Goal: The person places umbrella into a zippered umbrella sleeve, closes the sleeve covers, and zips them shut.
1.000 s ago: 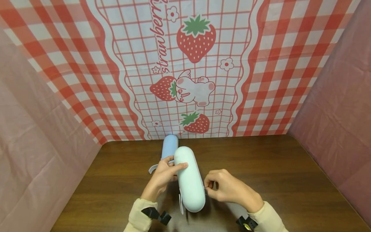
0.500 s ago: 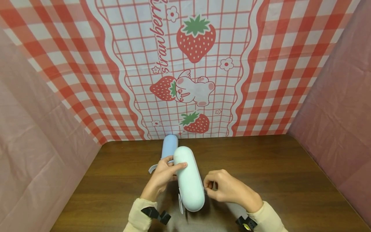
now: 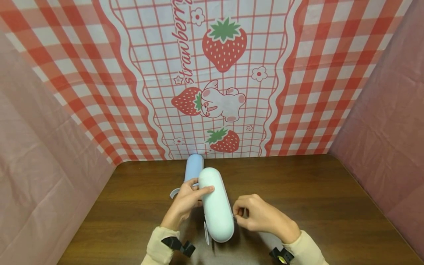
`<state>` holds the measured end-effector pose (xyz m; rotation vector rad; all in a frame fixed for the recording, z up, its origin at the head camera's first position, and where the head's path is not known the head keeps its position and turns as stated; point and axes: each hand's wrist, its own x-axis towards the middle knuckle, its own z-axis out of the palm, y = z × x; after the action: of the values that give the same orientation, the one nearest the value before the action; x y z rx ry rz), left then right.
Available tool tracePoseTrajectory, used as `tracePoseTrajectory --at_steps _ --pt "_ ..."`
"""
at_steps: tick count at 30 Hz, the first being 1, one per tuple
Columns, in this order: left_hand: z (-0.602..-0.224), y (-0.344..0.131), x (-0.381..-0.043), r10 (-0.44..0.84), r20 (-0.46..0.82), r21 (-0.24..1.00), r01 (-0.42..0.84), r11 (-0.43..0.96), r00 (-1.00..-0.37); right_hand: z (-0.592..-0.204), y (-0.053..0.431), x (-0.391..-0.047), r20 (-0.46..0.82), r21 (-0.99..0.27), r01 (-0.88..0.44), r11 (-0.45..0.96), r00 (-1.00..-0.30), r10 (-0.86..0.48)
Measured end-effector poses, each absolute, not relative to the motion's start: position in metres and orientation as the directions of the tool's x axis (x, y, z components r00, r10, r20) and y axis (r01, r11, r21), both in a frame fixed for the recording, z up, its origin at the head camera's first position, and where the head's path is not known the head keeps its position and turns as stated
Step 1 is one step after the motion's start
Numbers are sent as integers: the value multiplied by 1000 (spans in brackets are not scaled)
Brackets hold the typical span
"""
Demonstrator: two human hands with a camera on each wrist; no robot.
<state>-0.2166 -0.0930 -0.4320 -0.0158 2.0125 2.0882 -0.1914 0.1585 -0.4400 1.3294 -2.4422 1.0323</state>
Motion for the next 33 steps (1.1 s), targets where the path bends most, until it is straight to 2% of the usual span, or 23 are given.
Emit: tracePoseTrajectory --at_steps 33 --pt "-431 -95 -219 127 -179 983 -183 -19 -976 -438 159 -190 423 -510 -781 361 -593 -685"
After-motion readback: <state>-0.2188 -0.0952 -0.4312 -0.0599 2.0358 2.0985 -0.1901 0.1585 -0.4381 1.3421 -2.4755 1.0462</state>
